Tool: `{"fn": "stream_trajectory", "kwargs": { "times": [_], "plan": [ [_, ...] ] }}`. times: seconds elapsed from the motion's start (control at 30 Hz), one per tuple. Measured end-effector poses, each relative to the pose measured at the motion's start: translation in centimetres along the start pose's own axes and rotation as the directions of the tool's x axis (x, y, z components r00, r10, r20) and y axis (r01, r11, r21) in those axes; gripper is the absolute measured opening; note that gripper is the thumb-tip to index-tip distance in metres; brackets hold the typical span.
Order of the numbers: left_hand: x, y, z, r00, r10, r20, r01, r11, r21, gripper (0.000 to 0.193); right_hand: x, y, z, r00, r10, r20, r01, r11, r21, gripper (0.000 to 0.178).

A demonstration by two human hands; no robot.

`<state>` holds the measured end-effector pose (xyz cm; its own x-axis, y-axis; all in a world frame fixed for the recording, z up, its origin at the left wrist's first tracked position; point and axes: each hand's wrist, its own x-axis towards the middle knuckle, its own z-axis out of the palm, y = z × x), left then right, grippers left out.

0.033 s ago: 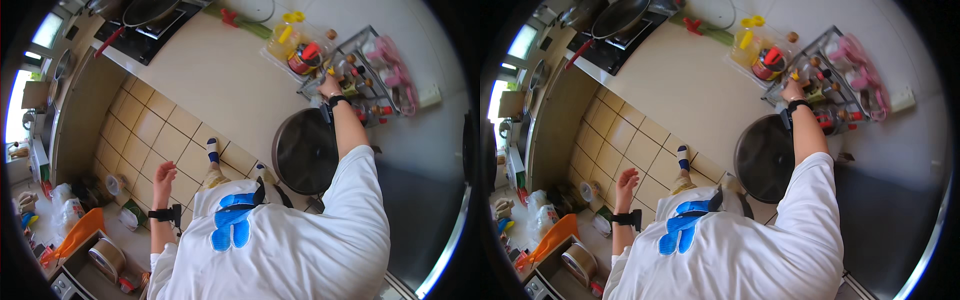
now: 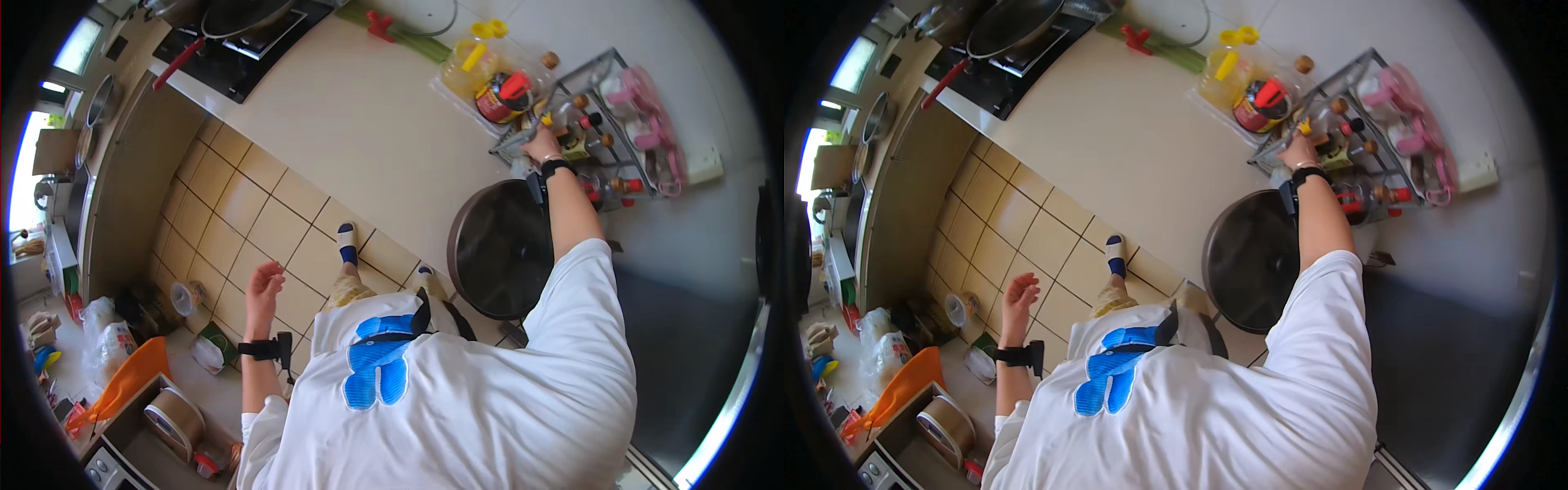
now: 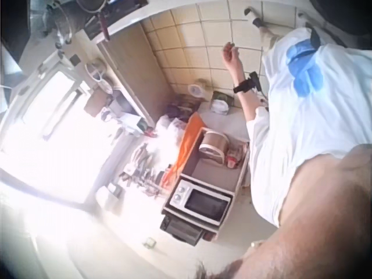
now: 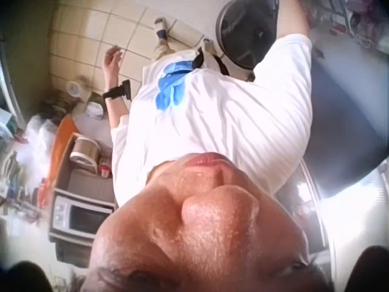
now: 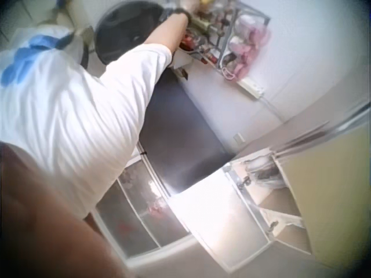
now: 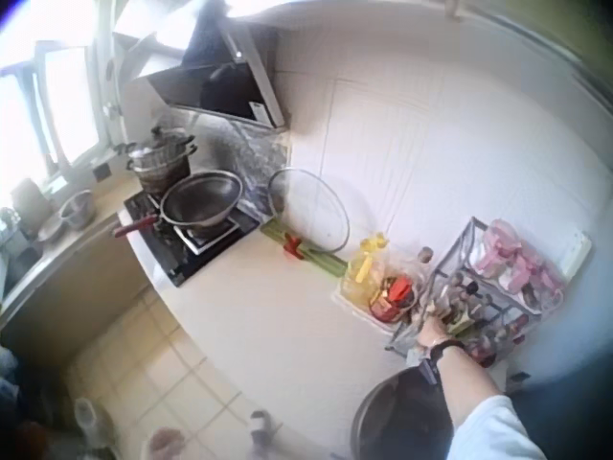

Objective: The person organizes and retrieves items from a kitchen cart and cabinets, including a plastic bag and small containers.

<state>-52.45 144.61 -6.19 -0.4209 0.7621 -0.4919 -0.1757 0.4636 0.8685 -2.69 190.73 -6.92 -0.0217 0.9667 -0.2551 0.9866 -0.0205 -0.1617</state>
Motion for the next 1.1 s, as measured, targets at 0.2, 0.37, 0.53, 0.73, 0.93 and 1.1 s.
{"fn": "stream_trajectory", "kwargs": {
  "times": [0.2, 0.37, 0.53, 0.73, 0.93, 1.1],
  "plan": [
    [5.8, 2.4, -3.4, 0.996, -0.081, 0.041, 0.077, 0.993, 0.087, 0.021, -1.9, 0.5, 2.4, 0.973, 0.045, -0.226, -0.008, 0.987, 0.162, 0.054],
    [12.2, 4.4, -1.0, 0.96, -0.062, 0.275, 0.024, 0.99, 0.139, 0.021, -5.1, -0.5, 1.0, 0.97, 0.07, -0.235, -0.051, 0.995, 0.085, 0.046],
    [16.9, 7.6, 4.4, 0.863, -0.001, 0.506, -0.126, 0.968, 0.217, 0.024, -9.7, -1.3, -1.6, 0.944, 0.12, -0.306, -0.062, 0.98, 0.191, 0.045],
    [17.8, 11.3, 11.4, 0.764, 0.054, 0.643, -0.234, 0.951, 0.199, 0.026, -15.0, -5.5, -6.1, 0.936, -0.095, -0.338, 0.183, 0.954, 0.238, 0.041],
    [15.9, 15.2, 17.4, 0.656, 0.172, 0.735, -0.362, 0.926, 0.107, 0.051, -20.5, -11.9, -8.5, 0.951, -0.174, -0.256, 0.295, 0.757, 0.583, 0.043],
    [14.1, 18.4, 20.4, 0.595, 0.327, 0.735, -0.527, 0.848, 0.049, 0.074, -22.1, -15.7, -9.2, 0.905, -0.323, -0.276, 0.425, 0.695, 0.58, 0.043]
  ]
}}
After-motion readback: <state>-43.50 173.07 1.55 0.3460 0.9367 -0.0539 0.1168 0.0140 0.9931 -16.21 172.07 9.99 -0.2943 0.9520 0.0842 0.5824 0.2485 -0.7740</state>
